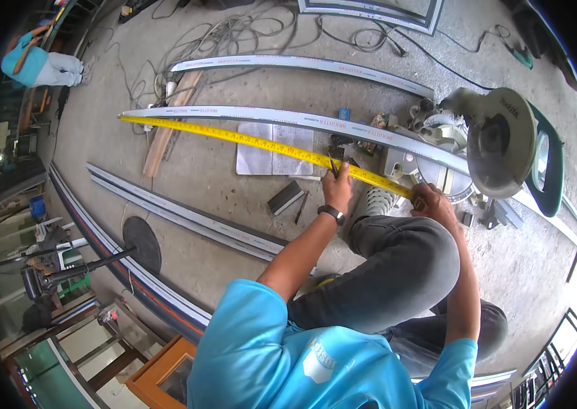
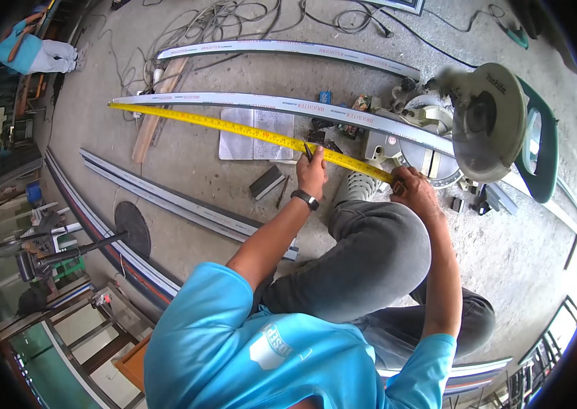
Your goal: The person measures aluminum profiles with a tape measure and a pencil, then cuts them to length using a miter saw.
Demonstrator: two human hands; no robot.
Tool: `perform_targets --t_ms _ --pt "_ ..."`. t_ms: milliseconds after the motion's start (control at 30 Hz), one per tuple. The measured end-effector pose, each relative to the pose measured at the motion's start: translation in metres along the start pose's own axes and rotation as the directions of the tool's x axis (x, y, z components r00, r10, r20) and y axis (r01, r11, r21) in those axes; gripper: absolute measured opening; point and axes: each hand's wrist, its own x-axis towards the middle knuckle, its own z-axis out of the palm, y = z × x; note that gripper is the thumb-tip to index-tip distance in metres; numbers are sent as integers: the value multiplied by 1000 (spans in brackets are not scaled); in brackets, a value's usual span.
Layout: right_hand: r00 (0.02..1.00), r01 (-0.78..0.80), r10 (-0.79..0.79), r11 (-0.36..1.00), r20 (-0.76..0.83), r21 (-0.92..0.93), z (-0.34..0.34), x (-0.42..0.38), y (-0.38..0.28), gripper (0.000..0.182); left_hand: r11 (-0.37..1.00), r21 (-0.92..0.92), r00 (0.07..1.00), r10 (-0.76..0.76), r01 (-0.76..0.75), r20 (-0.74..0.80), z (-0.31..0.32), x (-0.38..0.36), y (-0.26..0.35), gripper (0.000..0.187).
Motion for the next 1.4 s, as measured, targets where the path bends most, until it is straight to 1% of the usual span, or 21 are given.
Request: perform_targets --t_ms 100,167,233,267,367,400,500,600,733,867,900,933,967,1000,1033,1067,1100,1167,1267,1333,1400 --pt "999 35 -35 999 7 -7 -12 -6 -7 57 992 74 995 98 -98 6 -27 28 0 28" --pt "996 -64 62 997 61 43 -19 -10 3 61 984 129 989 130 -120 -76 -50 39 30 31" --pt "997 -26 23 999 77 37 -29 -12 32 63 976 158 963 179 -149 -200 -88 83 53 33" --pt "995 -73 73 997 61 9 -39 -20 31 62 977 124 955 197 -172 -223 -105 95 73 32" --pt "1000 -27 26 998 -7 -64 -44 -31 71 60 974 45 941 225 -221 -252 -158 130 125 29" --pt "998 -12 6 996 -63 -90 -44 -35 73 58 973 62 937 232 -223 -263 -162 133 137 29" --pt "986 9 -35 987 -161 -159 -40 -36 68 58 970 83 927 245 -230 -285 -160 132 160 26" --pt "977 38 -69 988 -201 -150 -37 -28 67 58 969 26 935 246 -247 -255 -147 135 168 22" --pt "977 25 -58 986 -203 -162 -43 -23 61 58 974 60 929 225 -217 -294 -129 139 168 26" --pt "975 18 -59 982 -215 -188 -50 -26 56 54 966 46 938 258 -255 -233 -119 141 158 28" --pt "975 -54 2 972 -220 -229 -48 -27 63 52 972 70 947 233 -223 -222 -120 145 152 31" --pt "973 -100 39 959 -228 -265 -44 -23 69 51 975 122 970 202 -186 -135 -134 166 137 34" --pt "979 -31 -41 940 -200 -341 -44 -23 68 45 920 256 924 344 -296 -170 -141 200 110 37" --pt "931 205 -329 832 -159 -516 -36 -17 94 39 918 306 933 316 -254 -174 -139 195 110 37" --pt "961 77 -165 930 -221 -360 -29 -13 101 37 947 233 932 276 -222 -233 -125 175 118 33" --pt "943 128 -225 925 -246 -358 -27 -13 103 39 959 196 938 250 -206 -240 -116 159 126 27" --pt "950 59 -139 960 -280 -274 -31 -18 79 44 971 124 945 228 -203 -233 -111 151 130 22" --pt "956 6 -76 971 -285 -241 -31 -16 74 48 973 121 946 219 -194 -240 -108 147 136 21" --pt "947 62 -137 965 -290 -255 -31 -13 78 52 974 118 947 215 -191 -237 -103 145 141 22" --pt "949 73 -143 967 -280 -246 -33 -12 82 52 974 117 948 217 -194 -231 -98 142 136 23" --pt "952 69 -137 967 -273 -246 -33 -9 81 53 974 166 961 187 -154 -205 -87 144 123 25"
